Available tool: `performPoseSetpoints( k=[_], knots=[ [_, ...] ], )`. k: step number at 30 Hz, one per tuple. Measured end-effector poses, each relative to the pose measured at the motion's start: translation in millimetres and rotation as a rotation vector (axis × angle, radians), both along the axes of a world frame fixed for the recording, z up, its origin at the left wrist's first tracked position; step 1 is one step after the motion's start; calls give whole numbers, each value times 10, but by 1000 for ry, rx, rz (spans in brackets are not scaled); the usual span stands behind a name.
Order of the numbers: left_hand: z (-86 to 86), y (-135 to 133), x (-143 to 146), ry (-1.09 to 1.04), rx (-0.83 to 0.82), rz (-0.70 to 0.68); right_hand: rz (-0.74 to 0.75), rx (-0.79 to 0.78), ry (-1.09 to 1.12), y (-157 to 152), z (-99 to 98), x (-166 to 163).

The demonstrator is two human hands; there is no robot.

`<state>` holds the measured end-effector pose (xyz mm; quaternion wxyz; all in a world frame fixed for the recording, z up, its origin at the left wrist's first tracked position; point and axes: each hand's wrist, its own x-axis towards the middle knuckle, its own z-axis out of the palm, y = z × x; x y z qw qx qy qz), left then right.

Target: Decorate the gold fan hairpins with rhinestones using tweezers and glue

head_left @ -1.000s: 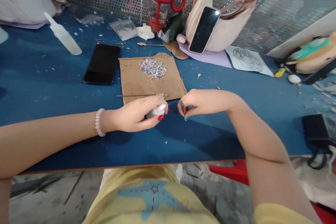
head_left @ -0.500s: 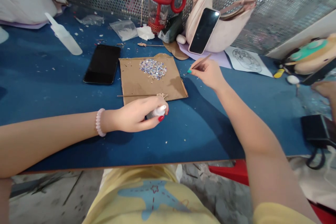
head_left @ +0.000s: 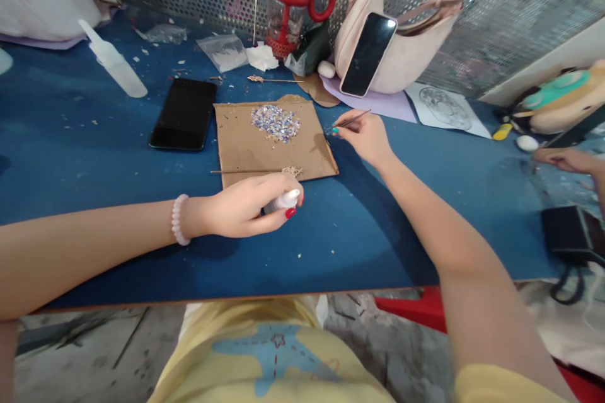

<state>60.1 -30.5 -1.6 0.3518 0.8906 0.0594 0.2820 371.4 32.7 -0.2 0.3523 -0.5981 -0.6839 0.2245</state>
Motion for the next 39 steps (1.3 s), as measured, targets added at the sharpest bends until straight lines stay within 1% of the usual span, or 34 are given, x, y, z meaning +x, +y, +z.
performPoseSetpoints(
  k=[5,15,20,24,28,33,39],
  knots=[
    [-3,5,-2,-2,-2,-3,-38,23,34,10,-73,-15],
    [-2,4,-1,-9,3,-6,-8,56,7,32,-120,26],
    [9,3,4,-13,2,-6,-5,85,-55,13,-110,16],
    [-1,8,4,-23,4,-11,24,121,-132,-12,-69,17],
    [-14,12,1,-25,9,-17,67,179,-176,-8,-69,27],
    [-11,10,3,-26,13,-16,97,241,-182,25,-90,62],
    [-7,9,-1,-20,11,-17,114,276,-140,48,-132,104]
  ],
)
